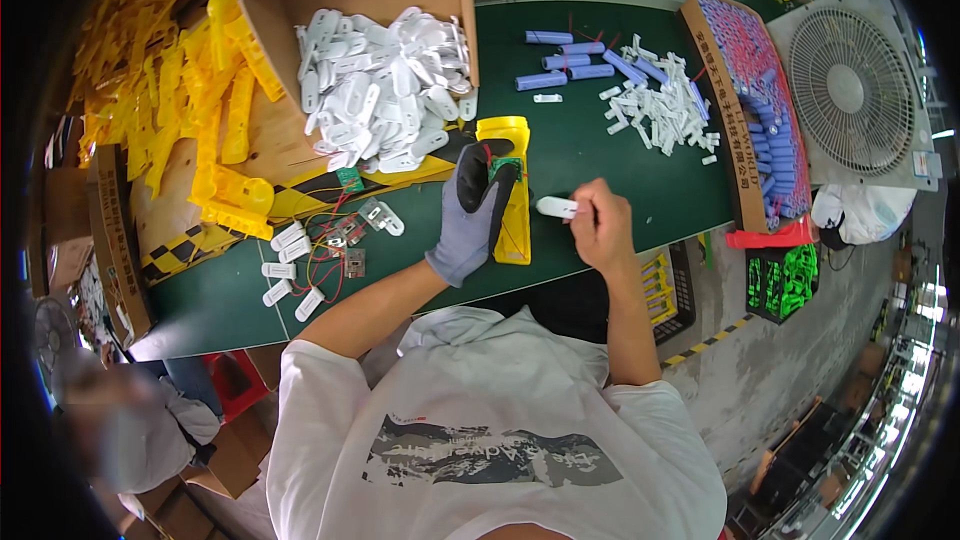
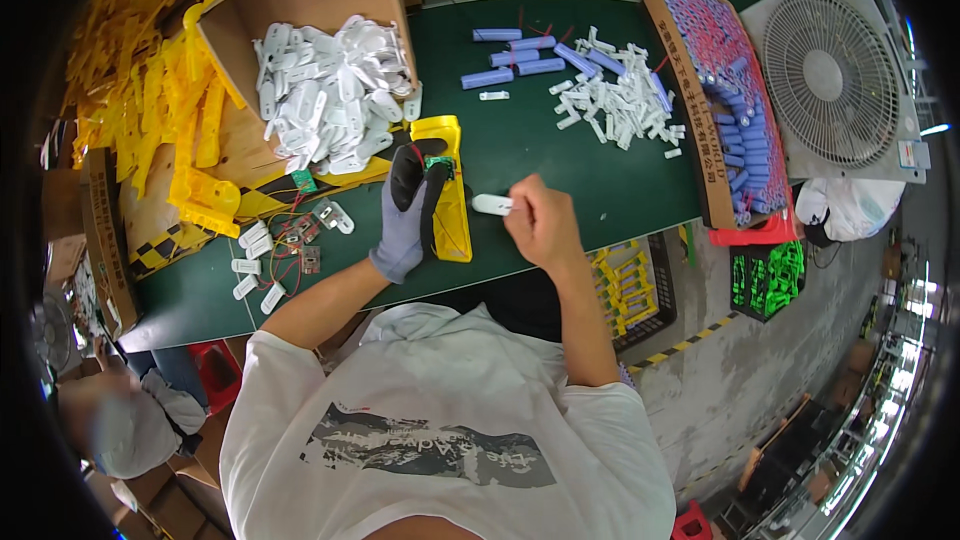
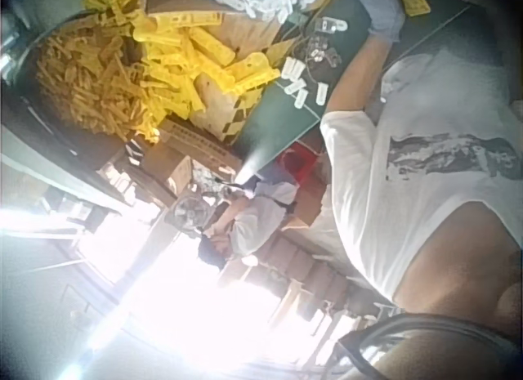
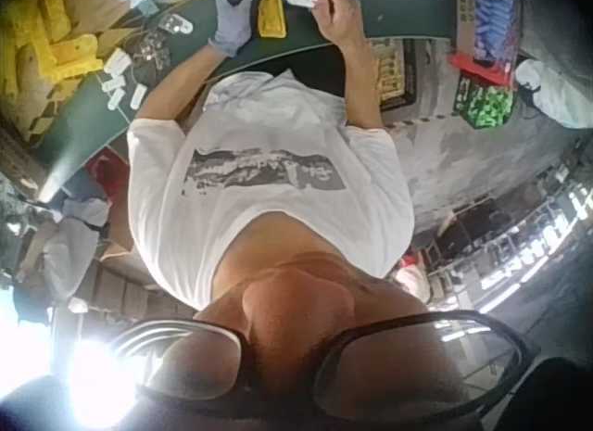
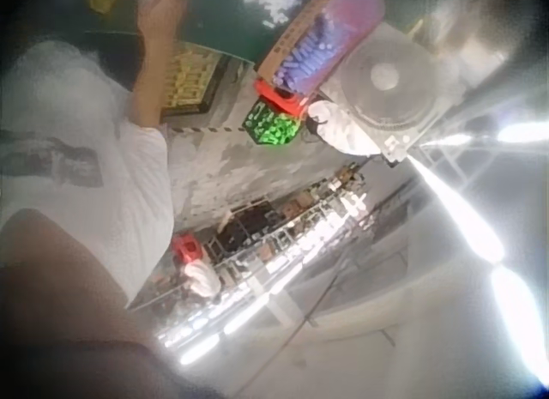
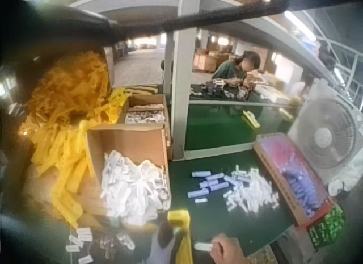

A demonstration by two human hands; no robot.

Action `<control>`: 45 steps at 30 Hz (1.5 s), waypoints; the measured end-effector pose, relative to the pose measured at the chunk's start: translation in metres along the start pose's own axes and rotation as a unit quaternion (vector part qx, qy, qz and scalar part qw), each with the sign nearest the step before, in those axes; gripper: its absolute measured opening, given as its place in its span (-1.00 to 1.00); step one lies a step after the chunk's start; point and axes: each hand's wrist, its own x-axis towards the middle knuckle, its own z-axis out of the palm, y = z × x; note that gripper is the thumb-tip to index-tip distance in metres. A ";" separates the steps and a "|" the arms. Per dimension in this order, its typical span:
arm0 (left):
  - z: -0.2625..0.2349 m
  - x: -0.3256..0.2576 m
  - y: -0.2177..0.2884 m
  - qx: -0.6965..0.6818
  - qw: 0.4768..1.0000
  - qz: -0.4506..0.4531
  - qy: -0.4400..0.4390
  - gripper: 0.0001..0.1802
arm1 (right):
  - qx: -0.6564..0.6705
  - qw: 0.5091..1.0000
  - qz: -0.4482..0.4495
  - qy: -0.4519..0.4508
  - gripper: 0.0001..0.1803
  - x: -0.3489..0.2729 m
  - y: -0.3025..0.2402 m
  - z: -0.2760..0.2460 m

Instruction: Assembling the internal components and batteries into yellow plastic flashlight housings.

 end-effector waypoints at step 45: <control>-0.004 -0.050 -0.053 0.317 0.716 0.463 -0.416 -0.49 | -0.019 0.900 -0.341 -0.271 -0.70 0.053 -0.060 0.069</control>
